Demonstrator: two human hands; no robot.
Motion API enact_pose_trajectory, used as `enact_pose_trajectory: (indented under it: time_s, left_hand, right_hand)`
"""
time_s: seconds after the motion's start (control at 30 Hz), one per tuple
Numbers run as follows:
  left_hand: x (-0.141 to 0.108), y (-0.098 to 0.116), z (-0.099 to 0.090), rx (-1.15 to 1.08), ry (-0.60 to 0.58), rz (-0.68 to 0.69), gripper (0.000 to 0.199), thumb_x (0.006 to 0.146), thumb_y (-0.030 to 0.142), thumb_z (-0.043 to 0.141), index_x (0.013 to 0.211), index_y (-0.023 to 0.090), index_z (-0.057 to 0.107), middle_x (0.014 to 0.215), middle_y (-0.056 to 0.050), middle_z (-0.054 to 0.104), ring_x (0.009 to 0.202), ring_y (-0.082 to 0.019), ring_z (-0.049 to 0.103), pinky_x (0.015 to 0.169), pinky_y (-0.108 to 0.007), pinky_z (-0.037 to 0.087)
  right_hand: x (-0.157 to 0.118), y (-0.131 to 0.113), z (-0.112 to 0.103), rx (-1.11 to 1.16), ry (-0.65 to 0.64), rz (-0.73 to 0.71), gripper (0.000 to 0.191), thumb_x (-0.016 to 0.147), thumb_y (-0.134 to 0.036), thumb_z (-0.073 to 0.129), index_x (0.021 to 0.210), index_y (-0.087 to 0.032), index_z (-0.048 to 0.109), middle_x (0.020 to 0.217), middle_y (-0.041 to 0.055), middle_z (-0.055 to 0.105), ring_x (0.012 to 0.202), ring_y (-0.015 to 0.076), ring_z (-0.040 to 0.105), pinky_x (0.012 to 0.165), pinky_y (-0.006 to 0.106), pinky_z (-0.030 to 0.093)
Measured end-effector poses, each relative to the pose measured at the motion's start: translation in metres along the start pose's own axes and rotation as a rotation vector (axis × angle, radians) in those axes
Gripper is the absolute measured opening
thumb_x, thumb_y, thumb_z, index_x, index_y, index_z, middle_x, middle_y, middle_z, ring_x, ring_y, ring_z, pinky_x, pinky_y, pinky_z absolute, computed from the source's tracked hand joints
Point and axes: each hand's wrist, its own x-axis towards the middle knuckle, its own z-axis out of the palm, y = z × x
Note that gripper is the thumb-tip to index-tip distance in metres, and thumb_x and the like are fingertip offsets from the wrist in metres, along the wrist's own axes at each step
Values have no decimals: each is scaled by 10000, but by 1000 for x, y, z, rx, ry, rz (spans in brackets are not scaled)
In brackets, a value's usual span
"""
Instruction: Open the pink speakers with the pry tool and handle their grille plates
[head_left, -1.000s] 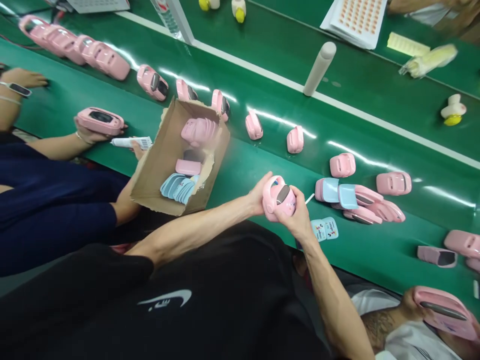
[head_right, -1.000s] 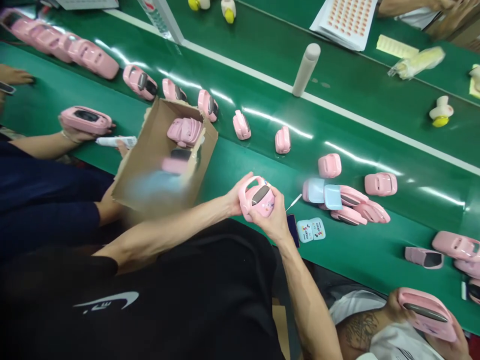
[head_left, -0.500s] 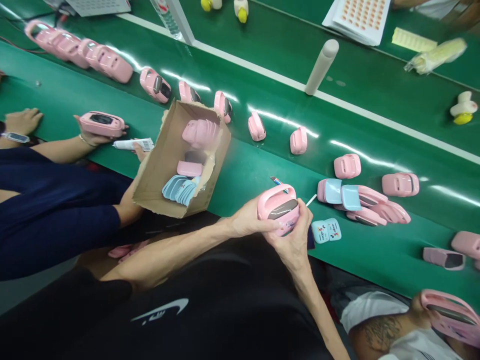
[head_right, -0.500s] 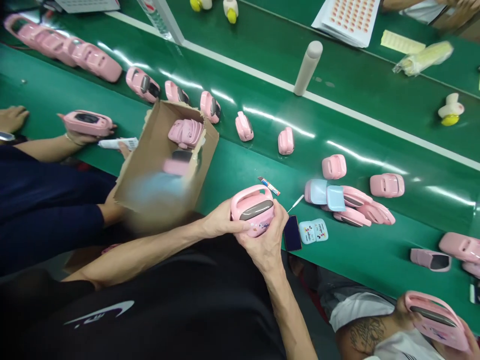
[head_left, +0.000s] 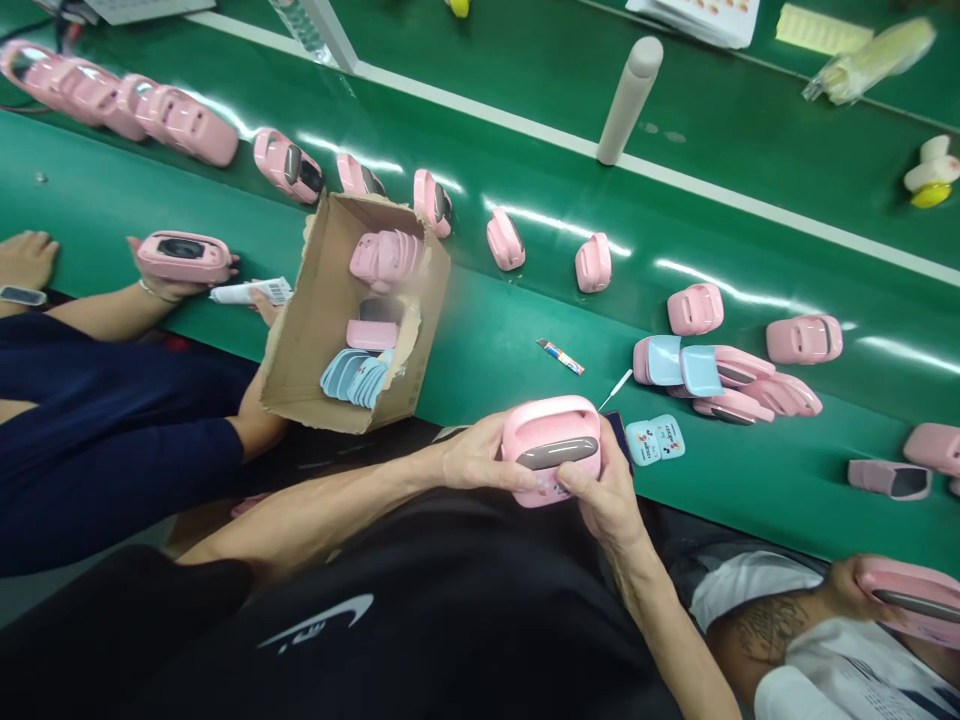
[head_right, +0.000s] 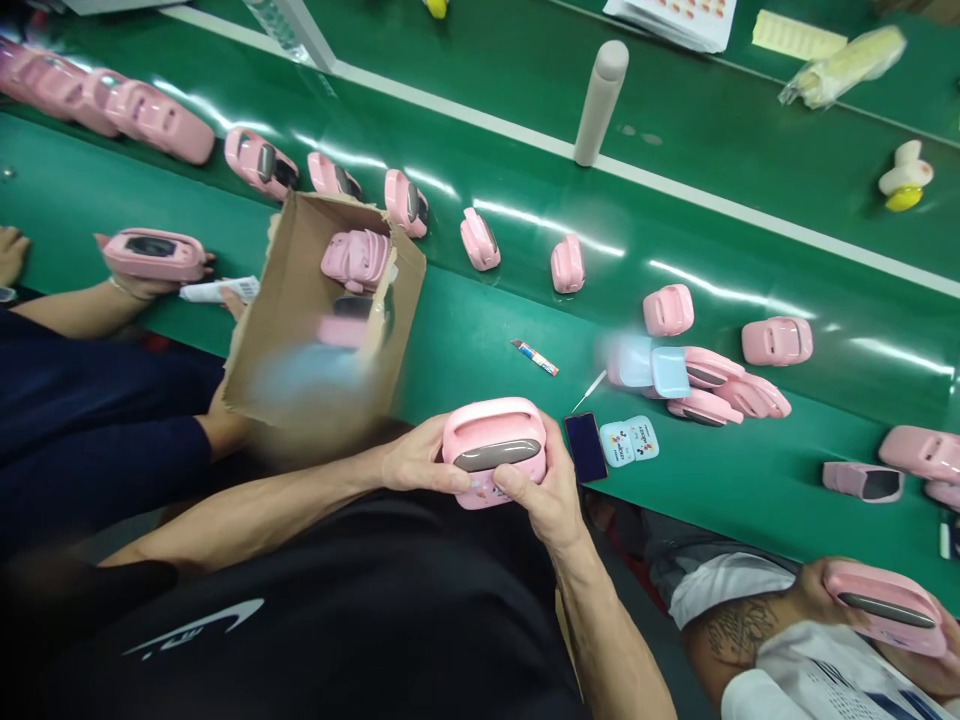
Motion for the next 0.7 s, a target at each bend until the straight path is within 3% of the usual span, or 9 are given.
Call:
enact_pose_trajectory:
  time_s: [0.1, 0.23, 0.37, 0.6, 0.7]
  left_hand:
    - [-2, -10, 1, 11, 37, 34, 797, 875, 372, 871, 1590, 203, 561, 1449, -162, 711, 1339, -391, 681, 1124, -511, 564]
    - [3, -17, 7, 2, 170, 170, 778, 873, 440, 879, 1563, 219, 594, 1531, -170, 663, 1399, -400, 641, 1155, -495, 535]
    - [8, -17, 10, -2, 169, 199, 712, 933, 476, 820, 1561, 226, 596, 1524, -165, 671, 1399, -385, 647, 1137, -470, 545]
    - [10, -30, 1, 80, 281, 249, 766, 875, 554, 845, 1487, 159, 610, 1442, -192, 712, 1305, -373, 696, 1107, -481, 557]
    - [11, -34, 0, 86, 282, 268, 746, 864, 544, 855, 1459, 160, 622, 1424, -193, 720, 1285, -367, 708, 1090, -474, 567]
  right_hand:
    - [-4, 5, 6, 60, 52, -2, 805, 729, -522, 957, 1423, -256, 648, 1251, 85, 740, 1130, 314, 700, 995, 472, 598]
    - [-2, 9, 13, 200, 96, 8, 751, 742, -510, 951, 1384, -253, 659, 1248, 79, 738, 1072, 280, 710, 957, 439, 602]
    - [-1, 9, 18, 253, 150, -20, 726, 748, -478, 955, 1373, -267, 653, 1247, 61, 732, 1052, 253, 708, 959, 417, 595]
    - [-3, 9, 20, 169, 92, -98, 618, 915, -498, 809, 1465, -292, 615, 1389, 76, 681, 1298, 306, 641, 1163, 503, 511]
    - [-3, 9, 23, 219, 108, -98, 613, 897, -489, 826, 1444, -291, 634, 1387, 73, 687, 1284, 308, 651, 1166, 513, 514]
